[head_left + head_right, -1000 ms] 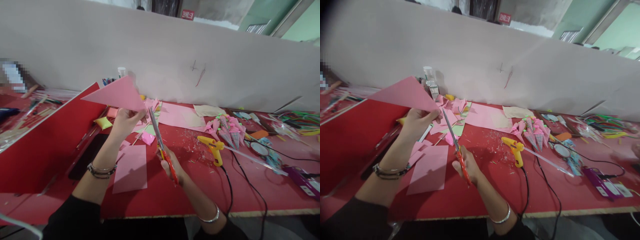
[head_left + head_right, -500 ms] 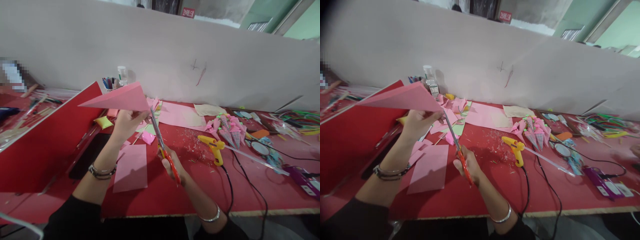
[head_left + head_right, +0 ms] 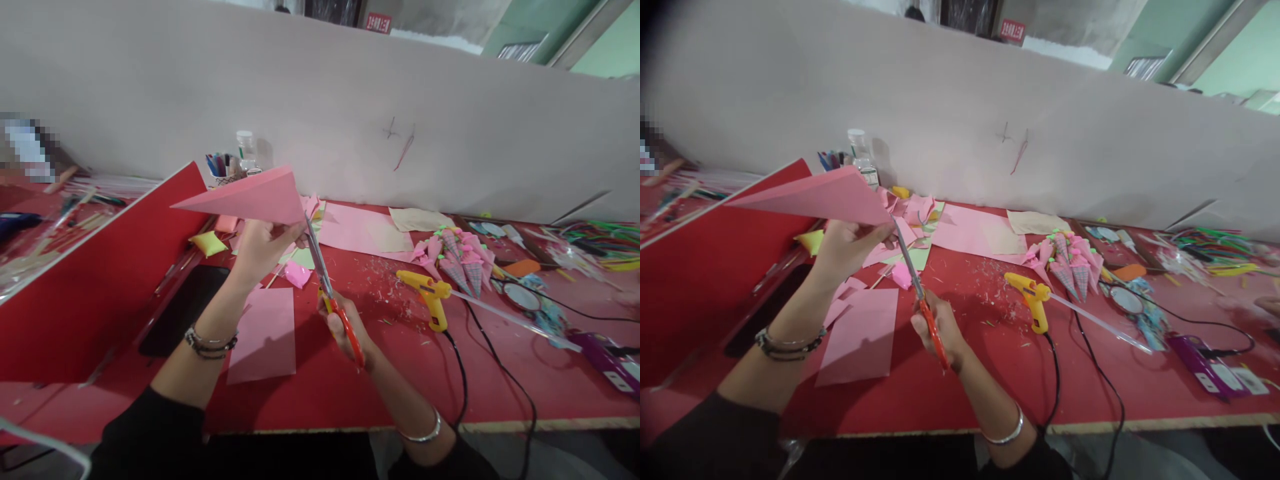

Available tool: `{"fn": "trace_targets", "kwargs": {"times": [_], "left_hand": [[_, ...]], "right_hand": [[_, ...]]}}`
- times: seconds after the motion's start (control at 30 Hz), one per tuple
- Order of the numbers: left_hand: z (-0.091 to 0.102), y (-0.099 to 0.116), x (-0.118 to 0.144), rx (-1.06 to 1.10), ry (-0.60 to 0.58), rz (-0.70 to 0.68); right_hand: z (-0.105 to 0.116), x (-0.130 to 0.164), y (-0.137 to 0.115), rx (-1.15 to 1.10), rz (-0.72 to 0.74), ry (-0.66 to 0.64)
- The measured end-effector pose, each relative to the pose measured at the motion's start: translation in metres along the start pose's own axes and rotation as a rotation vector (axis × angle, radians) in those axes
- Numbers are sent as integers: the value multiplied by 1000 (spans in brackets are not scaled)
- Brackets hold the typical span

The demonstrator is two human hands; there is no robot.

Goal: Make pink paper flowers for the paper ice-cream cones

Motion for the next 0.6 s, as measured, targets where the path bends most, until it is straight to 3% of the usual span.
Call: {"fn": "trace_targets", "kwargs": {"times": [0.2,0.37,0.6], "left_hand": [[1,-4,-2,6,24,19],[1,-12,-2,105,82,131],[0,-14,0,98,38,169]], "right_hand": [[2,-2,-2,65,8,37],[2,0,-1,91,-20,38],[7,-1,9,197,-253,92]]}}
Point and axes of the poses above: each hand's wrist, its own x-axis away from the middle knuckle, its own z-axis out of the back of the hand, y = z × x, the point moved 6 cm from there along -x, towards the middle knuckle, and after that the axes turned 14 degrees about x, right-handed, at the moved point
